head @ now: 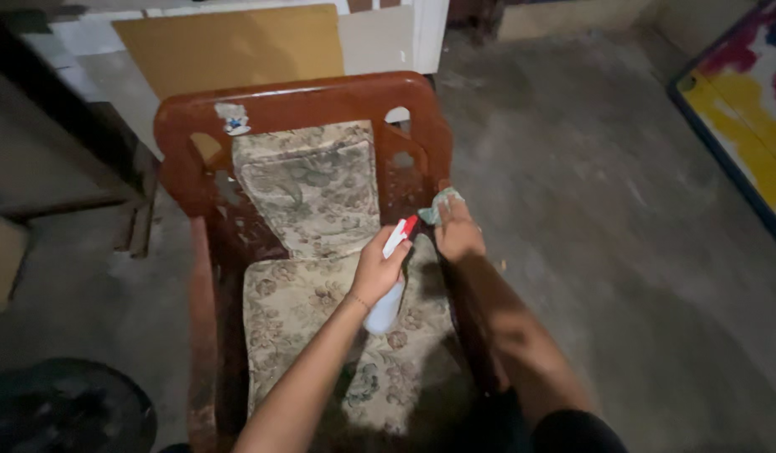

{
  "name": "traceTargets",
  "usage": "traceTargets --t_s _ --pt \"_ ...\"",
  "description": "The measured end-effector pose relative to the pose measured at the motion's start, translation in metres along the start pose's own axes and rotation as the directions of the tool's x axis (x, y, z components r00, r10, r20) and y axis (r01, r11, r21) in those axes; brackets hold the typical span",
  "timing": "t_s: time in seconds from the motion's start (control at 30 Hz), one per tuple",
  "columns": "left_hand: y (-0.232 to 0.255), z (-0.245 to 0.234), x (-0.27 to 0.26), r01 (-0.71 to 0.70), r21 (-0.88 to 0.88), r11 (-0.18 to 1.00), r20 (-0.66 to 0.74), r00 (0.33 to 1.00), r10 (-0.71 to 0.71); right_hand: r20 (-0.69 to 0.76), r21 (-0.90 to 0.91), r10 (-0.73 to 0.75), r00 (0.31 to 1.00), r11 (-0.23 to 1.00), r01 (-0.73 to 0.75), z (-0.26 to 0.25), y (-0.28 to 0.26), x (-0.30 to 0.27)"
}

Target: The person cleans a wooden chair with floral cushions by spraying a cleaning solution and wiping the surfaces with a cloth. They systematically clean the seat, backrest, and armrests.

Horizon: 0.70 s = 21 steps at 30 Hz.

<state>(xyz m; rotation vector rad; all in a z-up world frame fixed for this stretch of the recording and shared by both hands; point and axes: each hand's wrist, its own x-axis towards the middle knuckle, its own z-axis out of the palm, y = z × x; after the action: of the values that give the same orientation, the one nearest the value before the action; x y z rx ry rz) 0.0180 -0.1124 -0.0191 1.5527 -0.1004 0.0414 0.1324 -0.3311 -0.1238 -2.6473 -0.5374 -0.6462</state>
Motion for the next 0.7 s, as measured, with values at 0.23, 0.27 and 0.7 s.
traceTargets --t_s 0.23,0.27,0.7 --pt "-0.024 0.025 0.017 0.059 0.044 0.997 0.010 0.998 -0.060 -0.051 -0.177 -0.038 0.998 0.984 0.029 -0.015 -0.015 -0.077" --pt "-0.025 0.027 0.022 0.054 0.038 0.998 0.006 0.998 -0.055 -0.057 -0.236 -0.060 0.997 0.971 0.045 -0.013 -0.013 -0.076" --pt "-0.054 0.033 0.050 0.132 0.144 0.981 -0.094 0.988 -0.119 -0.260 -0.080 -0.095 0.961 0.994 0.077 0.006 -0.009 0.015"
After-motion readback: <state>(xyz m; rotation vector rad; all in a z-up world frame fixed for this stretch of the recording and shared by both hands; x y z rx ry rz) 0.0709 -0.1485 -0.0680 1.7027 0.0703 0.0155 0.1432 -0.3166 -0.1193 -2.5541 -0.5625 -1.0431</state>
